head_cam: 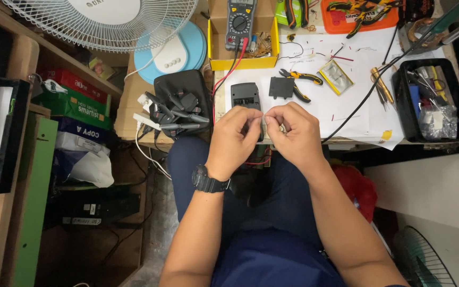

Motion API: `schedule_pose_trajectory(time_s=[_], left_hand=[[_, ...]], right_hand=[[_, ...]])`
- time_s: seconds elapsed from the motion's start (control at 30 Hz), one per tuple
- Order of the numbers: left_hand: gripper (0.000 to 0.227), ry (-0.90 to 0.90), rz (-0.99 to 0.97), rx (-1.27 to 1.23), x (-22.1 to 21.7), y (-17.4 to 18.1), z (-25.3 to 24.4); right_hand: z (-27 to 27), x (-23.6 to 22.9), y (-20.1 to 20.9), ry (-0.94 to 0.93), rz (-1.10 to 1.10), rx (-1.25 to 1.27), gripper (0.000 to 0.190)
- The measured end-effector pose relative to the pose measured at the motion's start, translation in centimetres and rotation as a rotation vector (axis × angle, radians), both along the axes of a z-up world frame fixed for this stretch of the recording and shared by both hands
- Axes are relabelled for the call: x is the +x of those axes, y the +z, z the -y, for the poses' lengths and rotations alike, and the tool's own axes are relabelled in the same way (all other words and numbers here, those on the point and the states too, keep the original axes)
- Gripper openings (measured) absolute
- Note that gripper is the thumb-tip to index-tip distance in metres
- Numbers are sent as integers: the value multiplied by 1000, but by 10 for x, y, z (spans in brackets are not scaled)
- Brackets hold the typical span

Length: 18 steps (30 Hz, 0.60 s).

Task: The person strips the insulation from a wire using pliers, then opens a black carrying case to retrieve a black electronic device. They remove the back cover of the device and insert a small white rectangular battery into the battery compartment.

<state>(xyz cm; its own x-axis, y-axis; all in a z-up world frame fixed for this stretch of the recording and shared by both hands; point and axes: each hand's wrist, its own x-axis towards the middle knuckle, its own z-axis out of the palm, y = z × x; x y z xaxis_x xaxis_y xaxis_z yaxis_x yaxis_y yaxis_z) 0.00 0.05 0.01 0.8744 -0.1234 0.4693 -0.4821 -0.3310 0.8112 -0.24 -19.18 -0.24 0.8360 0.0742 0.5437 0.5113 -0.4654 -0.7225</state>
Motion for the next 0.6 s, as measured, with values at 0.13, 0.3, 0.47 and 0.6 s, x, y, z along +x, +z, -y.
schedule_pose_trajectory(time_s=[0.13,0.3,0.47,0.6], left_hand=[[11,25,9,-3,0,-3,2],[10,41,1,-11,-1,-4,3],[9,111,-35,-66,-4,-2,8],[6,158,-26,-64,-5,-6,12]], right_hand=[[-1,-1,0,2,-4,9,12],[-2,-2,-2,-4,1,16,12],[-5,-3,1,17,8,41,14],[-7,-6,4,21,17,46,16]])
